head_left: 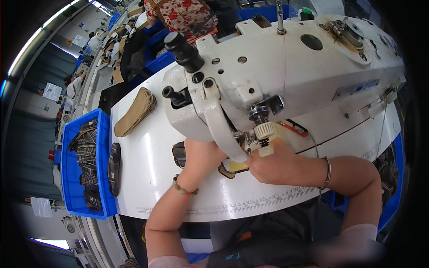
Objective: The recorder is using an industrial sewing machine to sew the fabric upper onto slipper soles.
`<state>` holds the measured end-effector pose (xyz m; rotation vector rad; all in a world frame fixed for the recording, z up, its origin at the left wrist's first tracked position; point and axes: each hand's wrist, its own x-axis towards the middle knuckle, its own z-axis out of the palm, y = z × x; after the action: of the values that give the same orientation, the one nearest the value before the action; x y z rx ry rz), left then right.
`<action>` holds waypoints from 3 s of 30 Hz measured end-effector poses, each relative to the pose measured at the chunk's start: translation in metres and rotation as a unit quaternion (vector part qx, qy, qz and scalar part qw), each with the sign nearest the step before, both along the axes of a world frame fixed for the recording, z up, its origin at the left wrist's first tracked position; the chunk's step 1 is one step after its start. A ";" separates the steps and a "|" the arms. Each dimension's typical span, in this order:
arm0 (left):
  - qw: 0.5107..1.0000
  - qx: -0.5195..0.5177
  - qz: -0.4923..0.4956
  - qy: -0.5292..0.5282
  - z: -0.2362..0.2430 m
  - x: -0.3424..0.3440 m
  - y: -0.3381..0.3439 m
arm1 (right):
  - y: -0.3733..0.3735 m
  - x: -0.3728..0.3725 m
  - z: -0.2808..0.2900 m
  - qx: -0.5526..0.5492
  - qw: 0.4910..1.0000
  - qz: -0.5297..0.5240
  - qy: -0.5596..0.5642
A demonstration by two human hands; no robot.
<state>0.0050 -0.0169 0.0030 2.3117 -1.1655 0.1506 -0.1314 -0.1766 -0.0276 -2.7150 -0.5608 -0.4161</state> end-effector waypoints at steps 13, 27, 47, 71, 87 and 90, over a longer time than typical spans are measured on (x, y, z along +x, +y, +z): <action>0.997 0.024 -0.010 -0.075 -0.016 0.011 0.002 | -0.004 0.001 0.005 0.041 0.999 0.010 -0.018; 0.981 0.092 -0.107 -0.132 0.015 0.001 0.031 | -0.007 0.011 -0.018 0.026 0.991 -0.002 -0.129; 0.955 0.005 -0.190 -0.227 0.014 -0.004 0.019 | -0.003 0.001 0.015 -0.053 0.969 0.038 -0.239; 0.981 0.068 -0.182 0.021 0.014 -0.013 0.014 | 0.002 -0.009 0.016 -0.016 0.998 0.020 -0.052; 0.977 0.112 -0.178 -0.039 0.026 -0.014 0.013 | 0.002 -0.009 0.018 -0.023 0.999 0.013 -0.039; 0.977 0.146 -0.155 -0.031 0.026 -0.014 0.011 | 0.002 -0.008 0.015 -0.012 0.998 -0.001 -0.067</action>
<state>-0.0093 -0.0055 0.0295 2.3446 -1.6579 -0.0698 -0.1392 -0.1742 -0.0124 -2.7246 -0.6030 -0.5998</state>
